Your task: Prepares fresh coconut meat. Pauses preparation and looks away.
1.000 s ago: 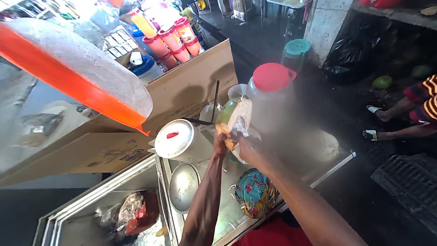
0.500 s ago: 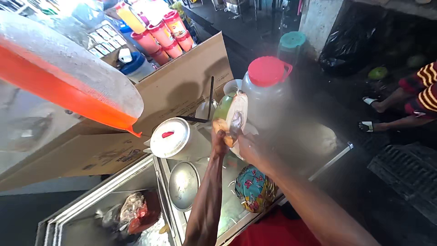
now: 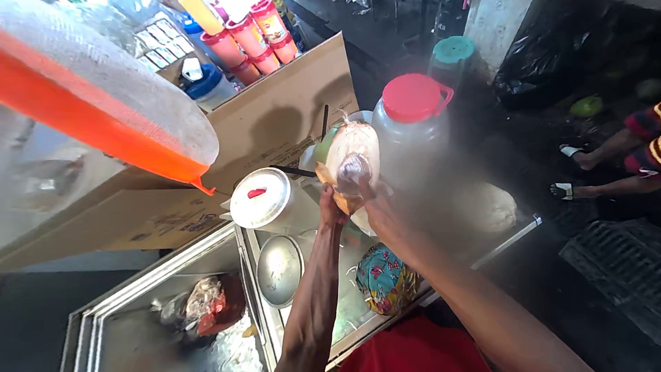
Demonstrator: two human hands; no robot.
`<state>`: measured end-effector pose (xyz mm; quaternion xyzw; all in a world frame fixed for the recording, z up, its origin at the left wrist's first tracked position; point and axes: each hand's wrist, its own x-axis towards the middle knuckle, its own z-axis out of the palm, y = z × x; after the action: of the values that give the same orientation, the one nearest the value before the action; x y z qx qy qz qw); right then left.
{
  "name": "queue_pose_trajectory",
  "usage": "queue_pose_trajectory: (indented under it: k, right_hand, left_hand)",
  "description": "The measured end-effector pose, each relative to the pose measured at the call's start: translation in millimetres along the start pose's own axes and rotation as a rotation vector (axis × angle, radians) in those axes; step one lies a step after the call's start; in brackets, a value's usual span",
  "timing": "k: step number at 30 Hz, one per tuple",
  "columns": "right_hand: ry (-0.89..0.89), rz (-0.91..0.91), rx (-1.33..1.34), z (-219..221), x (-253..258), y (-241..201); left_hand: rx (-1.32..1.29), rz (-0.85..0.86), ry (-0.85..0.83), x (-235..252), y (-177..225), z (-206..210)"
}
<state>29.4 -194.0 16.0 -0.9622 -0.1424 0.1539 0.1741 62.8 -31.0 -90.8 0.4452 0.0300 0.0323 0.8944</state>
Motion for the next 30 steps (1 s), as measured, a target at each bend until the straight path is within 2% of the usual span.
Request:
queue_pose_trajectory:
  k: [4,7,10,11,13,16,18,20,22,26,30]
  right_hand:
    - [-0.246,0.067,0.017,-30.3,-17.7,-8.2]
    - [-0.245,0.055,0.309,-32.8,-0.5,11.0]
    - [-0.145,-0.029,0.573,-15.4,15.2,16.6]
    - [-0.182,-0.083,0.546,-7.5,15.4,15.8]
    - [-0.255,-0.125,0.313,-6.4,7.4,17.6]
    - [-0.237,-0.067,0.115,-31.5,-6.0,24.6]
    - [-0.162,-0.074,0.138,-34.0,1.7,25.3]
    - [-0.095,-0.106,0.189,-16.9,12.8,19.8]
    - [-0.119,-0.076,0.129,-3.3,10.1,13.8]
    - [-0.224,0.01,0.019,-30.7,-9.8,11.1]
    - [-0.11,0.016,0.096,-9.5,7.8,15.3]
  left_hand:
    - [0.1,-0.005,-0.117,4.3,-1.5,-14.4]
    - [0.089,-0.032,-0.086,7.4,-5.3,-11.9]
    - [0.025,-0.036,-0.031,9.9,-10.3,-12.9]
    - [0.008,-0.028,-0.048,11.0,-11.2,-17.2]
    - [-0.032,-0.015,-0.137,14.8,-11.0,-31.3]
    - [-0.019,-0.023,-0.16,13.3,-7.5,-39.8]
    - [-0.027,-0.04,-0.154,14.2,-7.1,-39.3]
    - [-0.034,-0.044,-0.164,16.7,-5.9,-37.7]
    - [-0.013,-0.053,-0.161,18.7,-1.6,-37.2]
    - [0.093,-0.143,-0.139,12.1,8.4,-36.5]
    - [0.134,-0.09,-0.121,12.2,7.4,-32.2]
